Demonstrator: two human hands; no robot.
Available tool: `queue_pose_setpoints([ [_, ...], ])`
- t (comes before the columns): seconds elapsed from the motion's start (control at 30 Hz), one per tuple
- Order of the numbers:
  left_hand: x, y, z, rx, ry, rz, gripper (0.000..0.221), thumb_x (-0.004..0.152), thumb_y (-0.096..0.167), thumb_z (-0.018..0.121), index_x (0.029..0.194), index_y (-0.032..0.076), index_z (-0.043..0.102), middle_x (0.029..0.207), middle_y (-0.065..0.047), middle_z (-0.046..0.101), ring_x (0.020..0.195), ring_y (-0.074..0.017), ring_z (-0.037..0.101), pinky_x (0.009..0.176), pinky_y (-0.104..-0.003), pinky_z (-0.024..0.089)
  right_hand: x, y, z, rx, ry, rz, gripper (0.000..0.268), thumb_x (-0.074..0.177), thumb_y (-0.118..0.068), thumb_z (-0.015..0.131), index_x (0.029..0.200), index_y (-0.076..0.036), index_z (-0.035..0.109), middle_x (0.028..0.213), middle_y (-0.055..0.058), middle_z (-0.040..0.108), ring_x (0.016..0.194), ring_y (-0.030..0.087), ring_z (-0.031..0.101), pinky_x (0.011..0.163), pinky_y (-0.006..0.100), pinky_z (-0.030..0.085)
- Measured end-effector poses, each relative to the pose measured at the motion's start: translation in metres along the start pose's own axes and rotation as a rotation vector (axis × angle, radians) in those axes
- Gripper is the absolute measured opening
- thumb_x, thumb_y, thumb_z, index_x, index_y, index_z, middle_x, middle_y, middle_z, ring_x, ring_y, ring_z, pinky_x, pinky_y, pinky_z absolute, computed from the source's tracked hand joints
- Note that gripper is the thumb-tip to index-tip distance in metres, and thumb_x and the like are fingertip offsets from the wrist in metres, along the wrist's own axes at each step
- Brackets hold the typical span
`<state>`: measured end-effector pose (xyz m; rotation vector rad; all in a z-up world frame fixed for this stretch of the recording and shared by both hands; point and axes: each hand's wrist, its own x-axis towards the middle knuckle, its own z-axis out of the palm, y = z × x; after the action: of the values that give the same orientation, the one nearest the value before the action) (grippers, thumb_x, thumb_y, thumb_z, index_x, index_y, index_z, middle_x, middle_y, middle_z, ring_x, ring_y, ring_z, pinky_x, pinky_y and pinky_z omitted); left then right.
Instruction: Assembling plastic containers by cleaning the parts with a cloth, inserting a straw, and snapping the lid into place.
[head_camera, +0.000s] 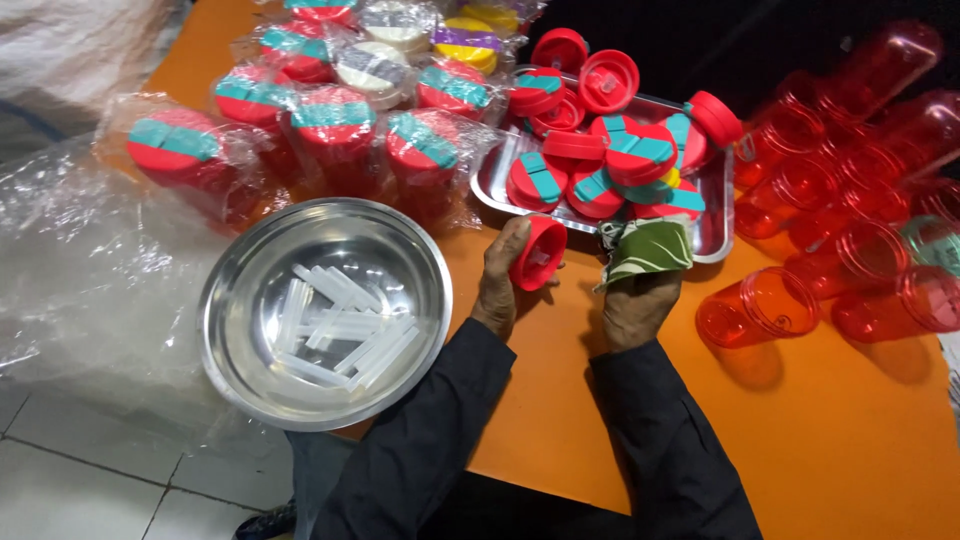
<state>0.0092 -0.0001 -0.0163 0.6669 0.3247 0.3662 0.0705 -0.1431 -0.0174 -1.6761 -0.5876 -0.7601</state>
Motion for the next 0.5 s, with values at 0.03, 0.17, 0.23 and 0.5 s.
queue_pose_setpoints([
  [0.03, -0.004, 0.003, 0.002, 0.0, -0.005, -0.008, 0.043, 0.089, 0.047, 0.071, 0.116, 0.013, 0.069, 0.091, -0.025, 0.071, 0.071, -0.0353, 0.074, 0.051, -0.04, 0.065, 0.001, 0.001, -0.007, -0.008, 0.004, 0.002, 0.015, 0.095, 0.0, 0.071, 0.104, 0.006, 0.061, 0.107, 0.023, 0.067, 0.109, 0.035, 0.068, 0.102, 0.041, 0.051],
  [0.17, -0.003, 0.003, -0.001, 0.227, -0.191, 0.044, 0.049, 0.087, 0.037, 0.077, 0.127, 0.011, 0.069, 0.104, -0.019, 0.07, 0.085, -0.0291, 0.074, 0.067, -0.037, 0.067, 0.006, -0.03, -0.01, -0.192, -0.132, -0.237, 0.014, 0.09, 0.002, 0.069, 0.101, 0.011, 0.068, 0.126, 0.033, 0.06, 0.121, 0.048, 0.059, 0.108, 0.052, 0.046],
  [0.23, 0.007, -0.016, -0.007, 0.302, -0.252, 0.066, 0.049, 0.088, 0.032, 0.079, 0.131, 0.01, 0.068, 0.109, -0.017, 0.071, 0.086, -0.0256, 0.075, 0.067, -0.035, 0.067, 0.003, -0.051, 0.0, -0.052, -0.124, -0.269, 0.017, 0.096, -0.011, 0.068, 0.1, 0.005, 0.073, 0.139, 0.028, 0.056, 0.129, 0.044, 0.055, 0.11, 0.049, 0.044],
  [0.5, -0.008, -0.002, 0.003, 0.234, -0.258, 0.076, 0.033, 0.084, 0.018, 0.082, 0.112, 0.004, 0.071, 0.102, -0.011, 0.071, 0.088, -0.016, 0.067, 0.073, -0.035, 0.065, -0.021, -0.002, 0.007, -0.085, -0.196, 0.081, 0.029, 0.106, -0.022, 0.06, 0.117, 0.005, 0.065, 0.121, 0.028, 0.064, 0.115, 0.048, 0.064, 0.102, 0.052, 0.05],
])
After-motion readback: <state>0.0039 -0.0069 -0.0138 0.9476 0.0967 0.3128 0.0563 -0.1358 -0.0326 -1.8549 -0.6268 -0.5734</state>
